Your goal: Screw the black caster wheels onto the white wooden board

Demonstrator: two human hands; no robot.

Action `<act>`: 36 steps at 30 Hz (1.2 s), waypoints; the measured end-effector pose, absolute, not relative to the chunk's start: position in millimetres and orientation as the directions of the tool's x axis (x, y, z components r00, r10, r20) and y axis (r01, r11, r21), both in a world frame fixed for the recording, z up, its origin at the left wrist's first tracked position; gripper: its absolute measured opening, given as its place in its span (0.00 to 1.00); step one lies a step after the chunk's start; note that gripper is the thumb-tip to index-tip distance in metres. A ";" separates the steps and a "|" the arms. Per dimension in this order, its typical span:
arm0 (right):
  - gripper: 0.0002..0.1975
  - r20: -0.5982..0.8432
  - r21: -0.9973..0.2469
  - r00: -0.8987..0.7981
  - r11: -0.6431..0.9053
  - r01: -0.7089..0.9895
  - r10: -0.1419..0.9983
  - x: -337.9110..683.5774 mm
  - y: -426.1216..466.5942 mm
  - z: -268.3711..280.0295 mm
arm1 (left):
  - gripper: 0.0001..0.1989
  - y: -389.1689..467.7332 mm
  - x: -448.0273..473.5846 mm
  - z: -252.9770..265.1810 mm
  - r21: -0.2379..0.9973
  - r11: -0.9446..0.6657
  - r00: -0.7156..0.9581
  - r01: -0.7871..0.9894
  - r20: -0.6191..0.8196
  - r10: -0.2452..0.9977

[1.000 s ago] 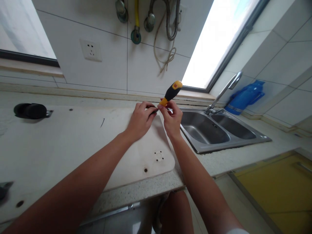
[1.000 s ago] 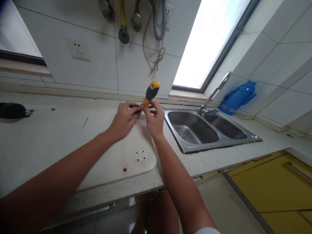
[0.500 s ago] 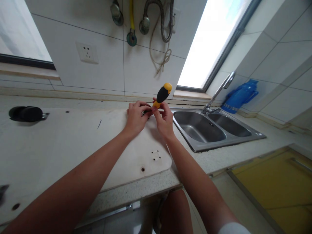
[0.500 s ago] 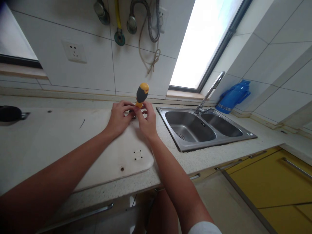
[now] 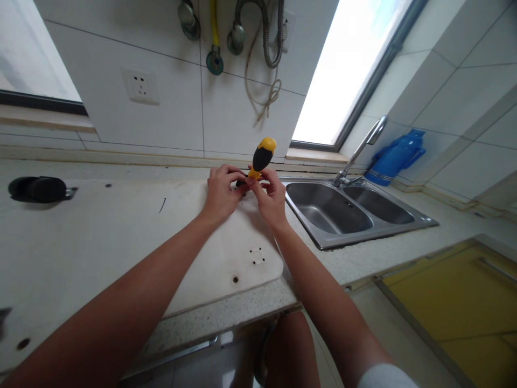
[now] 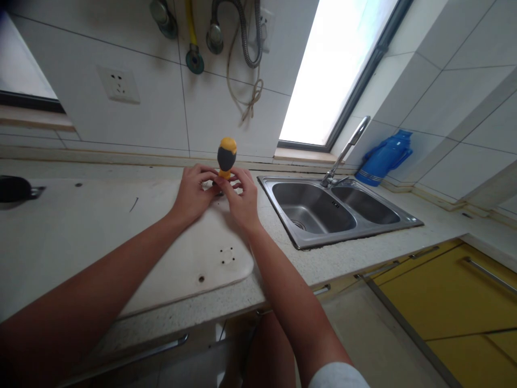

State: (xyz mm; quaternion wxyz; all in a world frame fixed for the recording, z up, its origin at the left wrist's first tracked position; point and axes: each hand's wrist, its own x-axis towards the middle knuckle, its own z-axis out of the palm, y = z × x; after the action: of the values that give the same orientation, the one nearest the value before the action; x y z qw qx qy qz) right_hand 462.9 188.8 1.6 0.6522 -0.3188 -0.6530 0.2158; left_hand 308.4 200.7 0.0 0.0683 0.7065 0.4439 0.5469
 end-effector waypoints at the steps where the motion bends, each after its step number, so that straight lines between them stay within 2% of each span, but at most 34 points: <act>1: 0.12 0.716 -0.696 0.052 0.705 0.136 0.697 463.0 188.9 1.5 | 0.05 200.8 307.8 0.2 0.575 -0.601 0.021 0.555 0.713 0.701; 7: 0.17 0.708 -0.701 0.011 0.701 0.132 0.706 463.5 186.9 2.4 | 0.09 199.1 306.3 1.2 0.542 -0.631 0.100 0.556 0.710 0.697; 12: 0.14 0.716 -0.693 0.038 0.702 0.163 0.697 463.8 185.9 4.7 | 0.05 199.9 305.2 1.9 0.546 -0.657 0.060 0.521 0.744 0.666; 18: 0.14 0.704 -0.707 0.052 0.691 0.148 0.709 464.3 189.5 0.1 | 0.09 199.3 303.8 3.4 0.562 -0.659 0.070 0.500 0.732 0.677; 26: 0.13 0.691 -0.719 0.051 0.680 0.144 0.721 463.9 189.2 -1.3 | 0.05 195.7 303.3 5.6 0.583 -0.633 0.046 0.509 0.716 0.697; 36: 0.11 0.694 -0.714 0.037 0.681 0.163 0.719 463.0 184.6 3.2 | 0.08 196.8 303.1 6.8 0.582 -0.646 0.104 0.494 0.698 0.709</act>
State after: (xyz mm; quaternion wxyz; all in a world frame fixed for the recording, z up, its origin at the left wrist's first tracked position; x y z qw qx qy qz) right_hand 463.0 184.6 3.2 0.6376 -0.3346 -0.6589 0.2177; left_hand 303.1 196.8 6.8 0.1012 0.7359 0.4086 0.5303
